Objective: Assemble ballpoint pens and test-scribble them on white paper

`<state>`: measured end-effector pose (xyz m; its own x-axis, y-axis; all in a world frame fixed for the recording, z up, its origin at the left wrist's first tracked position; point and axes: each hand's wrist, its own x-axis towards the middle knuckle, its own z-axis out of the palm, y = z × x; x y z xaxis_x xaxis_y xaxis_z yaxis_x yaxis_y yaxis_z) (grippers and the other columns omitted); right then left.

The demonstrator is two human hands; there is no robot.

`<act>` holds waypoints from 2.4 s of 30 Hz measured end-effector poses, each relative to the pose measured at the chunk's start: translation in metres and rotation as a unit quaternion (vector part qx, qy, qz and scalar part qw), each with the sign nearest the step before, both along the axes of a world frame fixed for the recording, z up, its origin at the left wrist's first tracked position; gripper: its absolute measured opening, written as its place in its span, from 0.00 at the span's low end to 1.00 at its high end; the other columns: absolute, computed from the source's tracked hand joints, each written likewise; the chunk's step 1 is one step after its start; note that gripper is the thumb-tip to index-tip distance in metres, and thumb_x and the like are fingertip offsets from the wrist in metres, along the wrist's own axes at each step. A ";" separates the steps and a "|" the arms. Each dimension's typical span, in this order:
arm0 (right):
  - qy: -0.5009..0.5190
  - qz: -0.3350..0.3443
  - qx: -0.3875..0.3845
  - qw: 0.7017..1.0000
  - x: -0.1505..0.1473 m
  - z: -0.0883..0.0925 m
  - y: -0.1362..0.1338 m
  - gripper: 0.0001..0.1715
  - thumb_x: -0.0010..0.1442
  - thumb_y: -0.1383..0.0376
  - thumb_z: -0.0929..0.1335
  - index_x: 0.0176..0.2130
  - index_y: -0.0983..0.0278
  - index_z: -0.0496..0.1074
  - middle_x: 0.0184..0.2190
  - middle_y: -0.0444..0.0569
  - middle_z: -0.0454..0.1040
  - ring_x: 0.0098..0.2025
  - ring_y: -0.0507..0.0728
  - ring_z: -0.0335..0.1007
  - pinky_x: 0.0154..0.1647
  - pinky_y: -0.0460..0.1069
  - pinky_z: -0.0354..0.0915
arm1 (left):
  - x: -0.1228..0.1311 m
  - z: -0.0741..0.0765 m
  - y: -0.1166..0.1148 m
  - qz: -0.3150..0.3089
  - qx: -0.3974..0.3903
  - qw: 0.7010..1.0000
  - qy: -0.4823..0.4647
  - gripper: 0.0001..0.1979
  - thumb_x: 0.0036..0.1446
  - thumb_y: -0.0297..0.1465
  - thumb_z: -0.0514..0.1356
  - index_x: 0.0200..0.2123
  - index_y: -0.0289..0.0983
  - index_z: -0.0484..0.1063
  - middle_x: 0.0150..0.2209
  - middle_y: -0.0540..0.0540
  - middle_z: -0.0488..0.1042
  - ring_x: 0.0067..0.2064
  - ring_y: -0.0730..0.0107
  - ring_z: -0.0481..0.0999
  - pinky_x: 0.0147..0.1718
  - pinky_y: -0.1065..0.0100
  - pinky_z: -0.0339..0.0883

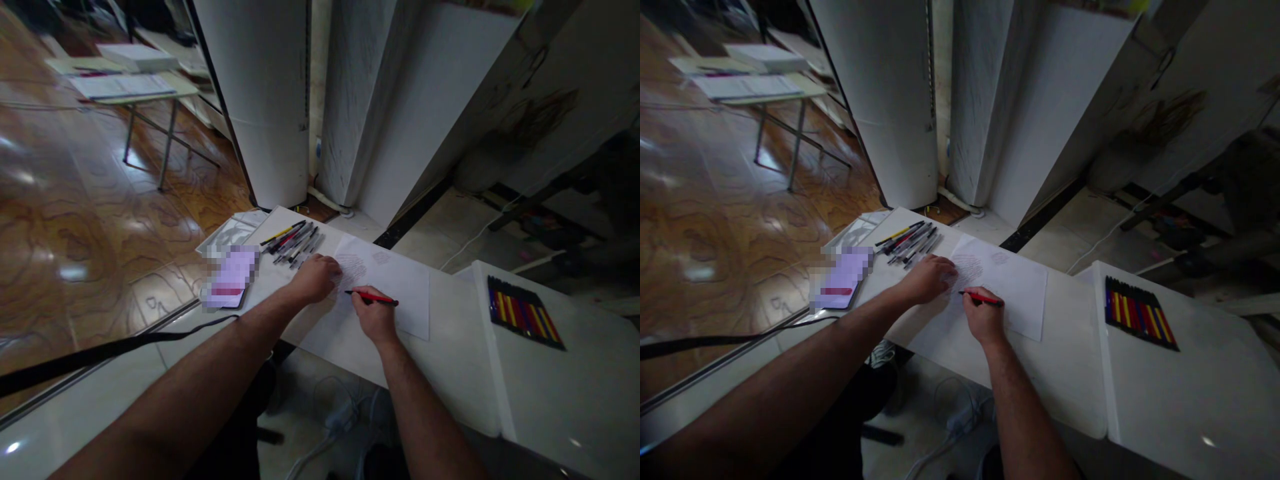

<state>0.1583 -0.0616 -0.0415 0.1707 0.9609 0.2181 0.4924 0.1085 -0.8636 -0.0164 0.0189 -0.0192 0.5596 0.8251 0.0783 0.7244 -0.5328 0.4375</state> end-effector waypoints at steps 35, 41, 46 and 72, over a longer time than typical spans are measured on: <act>0.010 -0.043 -0.008 0.999 0.000 -0.003 0.002 0.10 0.55 0.62 0.67 0.32 0.65 0.77 0.23 0.47 0.76 0.25 0.55 0.72 0.26 0.47 0.67 | 0.000 -0.001 0.000 -0.003 0.006 1.000 -0.011 0.19 0.45 0.24 0.60 0.43 0.38 0.78 0.49 0.44 0.77 0.51 0.58 0.72 0.55 0.59 0.62; 0.007 -0.043 0.000 0.999 0.000 -0.003 0.002 0.10 0.54 0.62 0.67 0.32 0.64 0.77 0.22 0.47 0.76 0.25 0.55 0.72 0.26 0.47 0.67 | 0.000 -0.001 0.000 -0.004 0.006 1.000 -0.016 0.19 0.45 0.24 0.60 0.42 0.38 0.79 0.49 0.44 0.77 0.50 0.58 0.72 0.55 0.59 0.62; 0.005 -0.040 0.009 0.999 0.000 -0.005 0.002 0.09 0.55 0.62 0.67 0.32 0.64 0.77 0.25 0.47 0.77 0.27 0.55 0.73 0.30 0.48 0.68 | 0.000 -0.002 0.001 -0.005 0.007 1.000 -0.013 0.19 0.44 0.24 0.60 0.42 0.38 0.79 0.48 0.44 0.77 0.50 0.57 0.73 0.55 0.58 0.62; 0.054 -0.114 0.075 0.989 0.023 0.026 0.011 0.14 0.59 0.63 0.66 0.44 0.62 0.76 0.36 0.49 0.79 0.31 0.54 0.75 0.32 0.49 0.71 | 0.024 0.032 -0.031 0.072 -0.091 0.984 -0.134 0.14 0.59 0.38 0.57 0.41 0.39 0.79 0.35 0.46 0.81 0.32 0.69 0.76 0.35 0.69 0.67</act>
<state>0.1813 -0.0509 -0.0156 0.4097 0.8530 0.3234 0.4244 0.1356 -0.8953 0.0080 -0.0121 0.0132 0.4143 0.9087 0.0510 0.6327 -0.3279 0.7015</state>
